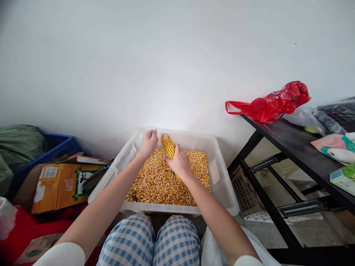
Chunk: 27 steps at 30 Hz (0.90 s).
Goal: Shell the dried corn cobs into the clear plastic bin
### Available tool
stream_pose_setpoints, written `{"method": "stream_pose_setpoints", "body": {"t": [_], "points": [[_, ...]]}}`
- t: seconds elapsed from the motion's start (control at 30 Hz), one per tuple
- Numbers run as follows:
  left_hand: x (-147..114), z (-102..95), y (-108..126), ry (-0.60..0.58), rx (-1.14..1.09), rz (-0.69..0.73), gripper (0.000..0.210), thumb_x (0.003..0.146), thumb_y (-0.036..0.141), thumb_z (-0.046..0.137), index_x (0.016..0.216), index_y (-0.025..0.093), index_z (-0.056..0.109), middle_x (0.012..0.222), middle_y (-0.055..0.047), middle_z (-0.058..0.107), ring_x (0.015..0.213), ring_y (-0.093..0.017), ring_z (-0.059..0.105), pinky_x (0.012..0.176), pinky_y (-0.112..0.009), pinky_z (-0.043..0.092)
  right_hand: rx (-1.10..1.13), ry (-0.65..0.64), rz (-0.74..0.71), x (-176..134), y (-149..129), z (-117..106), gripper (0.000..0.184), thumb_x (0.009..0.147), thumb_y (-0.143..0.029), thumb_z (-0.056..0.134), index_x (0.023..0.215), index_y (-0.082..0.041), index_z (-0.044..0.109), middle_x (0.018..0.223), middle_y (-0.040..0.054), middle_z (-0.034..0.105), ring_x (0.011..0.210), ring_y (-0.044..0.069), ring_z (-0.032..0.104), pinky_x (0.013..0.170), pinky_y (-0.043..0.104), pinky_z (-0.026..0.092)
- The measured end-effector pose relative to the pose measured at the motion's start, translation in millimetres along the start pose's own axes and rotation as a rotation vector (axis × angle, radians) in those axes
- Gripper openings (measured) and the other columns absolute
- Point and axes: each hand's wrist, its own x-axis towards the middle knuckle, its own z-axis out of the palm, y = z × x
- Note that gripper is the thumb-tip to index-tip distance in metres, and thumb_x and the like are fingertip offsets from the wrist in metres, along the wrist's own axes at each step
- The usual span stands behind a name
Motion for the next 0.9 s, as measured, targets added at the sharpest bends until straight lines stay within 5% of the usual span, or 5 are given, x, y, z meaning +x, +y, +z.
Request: {"method": "stream_pose_setpoints", "body": {"t": [0.13, 0.33, 0.6, 0.9], "points": [[-3.5, -1.0, -0.1, -0.073, 0.019, -0.091, 0.043, 0.083, 0.045, 0.034, 0.050, 0.019, 0.038, 0.040, 0.002, 0.036, 0.040, -0.010, 0.035, 0.044, -0.024, 0.023, -0.098, 0.036, -0.011, -0.3, 2.1, -1.9, 0.052, 0.074, -0.052, 0.053, 0.112, -0.019, 0.039, 0.090, 0.0089, 0.059, 0.084, 0.023, 0.055, 0.065, 0.030, 0.039], [-18.5, 15.8, 1.7, -0.223, 0.210, 0.110, 0.043, 0.080, 0.042, 0.044, 0.045, 0.017, 0.038, 0.040, 0.002, 0.035, 0.042, -0.009, 0.031, 0.046, -0.024, 0.017, -0.246, 0.074, -0.037, 0.8, 7.4, -1.3, 0.047, 0.077, -0.043, 0.054, 0.115, -0.020, 0.039, 0.091, 0.0101, 0.053, 0.088, 0.024, 0.050, 0.067, 0.031, 0.039], [3.5, -8.9, 1.3, 0.017, 0.030, -0.050, 0.040, 0.081, 0.040, 0.040, 0.048, 0.019, 0.040, 0.040, 0.001, 0.038, 0.040, -0.011, 0.035, 0.044, -0.023, 0.021, -0.309, 0.071, -0.111, 1.7, 11.7, -4.1, 0.054, 0.076, -0.038, 0.057, 0.125, -0.024, 0.036, 0.095, 0.0098, 0.049, 0.092, 0.023, 0.044, 0.070, 0.031, 0.036], [-9.5, 6.6, -10.8, -0.254, 0.283, -0.079, 0.037, 0.066, 0.034, 0.060, 0.037, 0.019, 0.043, 0.036, 0.001, 0.032, 0.042, -0.014, 0.037, 0.047, -0.023, 0.019, -0.425, 0.094, -0.247, -0.1, 13.4, -4.0, 0.046, 0.082, -0.016, 0.045, 0.127, -0.028, 0.039, 0.094, 0.0102, 0.047, 0.092, 0.022, 0.040, 0.078, 0.033, 0.032]]}}
